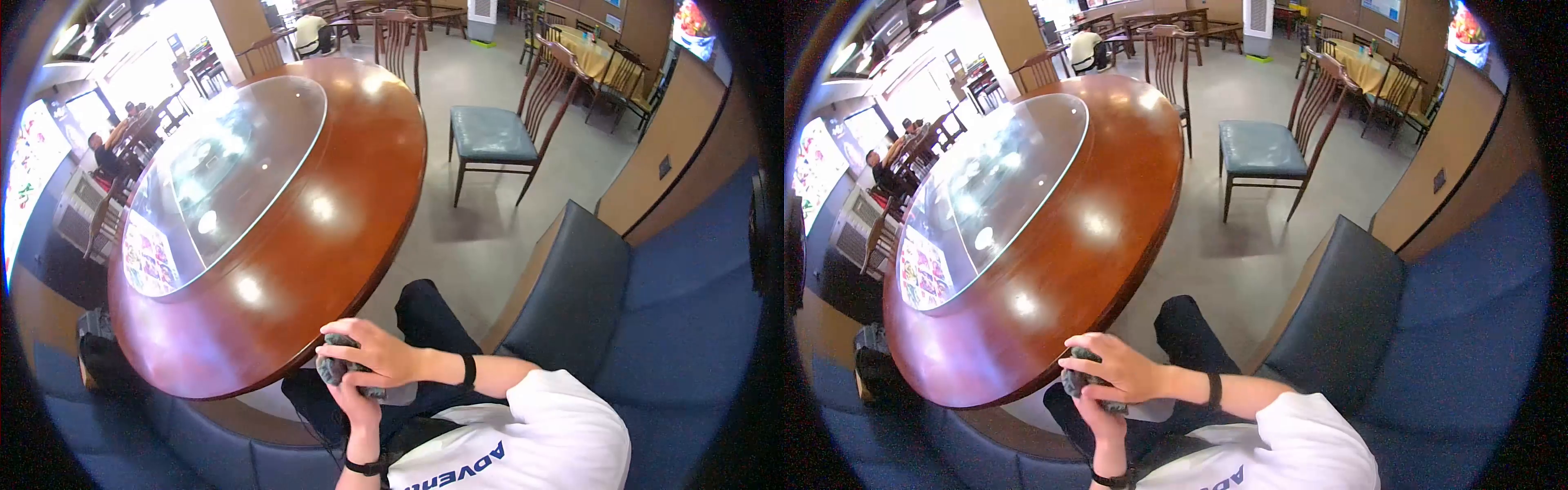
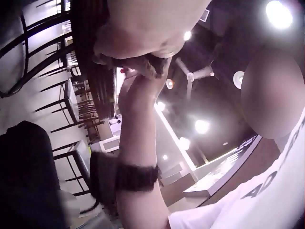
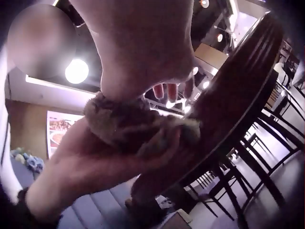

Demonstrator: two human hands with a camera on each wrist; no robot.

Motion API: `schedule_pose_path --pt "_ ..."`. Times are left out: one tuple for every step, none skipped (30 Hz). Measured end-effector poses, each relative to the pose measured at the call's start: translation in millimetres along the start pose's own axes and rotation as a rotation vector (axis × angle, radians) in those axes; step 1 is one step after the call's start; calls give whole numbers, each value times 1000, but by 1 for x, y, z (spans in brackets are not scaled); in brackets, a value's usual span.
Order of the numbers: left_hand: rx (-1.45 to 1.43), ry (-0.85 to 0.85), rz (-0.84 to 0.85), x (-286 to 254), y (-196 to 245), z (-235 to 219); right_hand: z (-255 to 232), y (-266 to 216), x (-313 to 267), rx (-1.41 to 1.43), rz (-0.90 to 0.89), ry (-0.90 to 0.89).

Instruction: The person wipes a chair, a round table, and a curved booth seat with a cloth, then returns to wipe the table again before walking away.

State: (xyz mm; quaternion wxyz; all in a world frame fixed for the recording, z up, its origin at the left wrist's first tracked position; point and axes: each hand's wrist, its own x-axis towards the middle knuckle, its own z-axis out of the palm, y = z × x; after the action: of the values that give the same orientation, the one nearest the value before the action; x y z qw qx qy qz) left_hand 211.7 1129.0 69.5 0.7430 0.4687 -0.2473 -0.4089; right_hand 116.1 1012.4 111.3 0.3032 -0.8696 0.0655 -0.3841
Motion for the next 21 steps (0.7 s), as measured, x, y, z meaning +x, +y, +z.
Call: schedule_pose_path --pt "-84 -72 -13 1 12 10 -7 -7 -7 129 48 36" --pt "-167 -144 -28 3 24 22 -16 -14 -13 259 96 76" --pt "-220 -215 -124 7 30 28 -22 -16 -17 255 102 81" --pt "-217 -216 -134 11 32 34 -26 -19 -20 166 121 129" --pt "-283 -297 -220 15 34 40 -28 -21 -24 79 141 178" --pt "-352 -376 -304 19 35 44 -27 -16 -27 76 177 198" --pt "-329 -398 -361 23 36 45 -26 -11 -29 126 212 233" --pt "-218 -415 -377 29 37 45 -26 -5 -30 173 245 269" --pt "46 -416 -320 34 38 45 -28 4 -31 220 260 278" --pt "310 -413 -259 39 39 44 -28 16 -33 268 275 287" --pt "860 -476 140 40 49 40 -20 30 -39 135 256 352" --pt "1023 -430 293 36 68 47 -15 37 -42 51 264 438" --pt "1046 -371 375 36 85 52 -6 46 -42 -27 265 583" --pt "1066 -312 455 39 96 52 6 55 -41 -107 268 726" --pt "1136 -227 509 47 99 43 16 71 -41 -196 226 784" --pt "1203 -140 563 60 102 32 21 80 -36 -195 234 782" --pt "1250 -40 635 74 101 24 24 91 -29 -240 260 774" --pt "1354 25 666 89 102 10 26 102 -25 -283 284 767" --pt "1417 76 674 98 101 -1 26 116 -25 -267 292 815" --pt "1480 124 686 107 101 -9 24 130 -27 -252 280 846" --pt "1486 116 683 114 101 -16 11 134 -24 -243 295 873"
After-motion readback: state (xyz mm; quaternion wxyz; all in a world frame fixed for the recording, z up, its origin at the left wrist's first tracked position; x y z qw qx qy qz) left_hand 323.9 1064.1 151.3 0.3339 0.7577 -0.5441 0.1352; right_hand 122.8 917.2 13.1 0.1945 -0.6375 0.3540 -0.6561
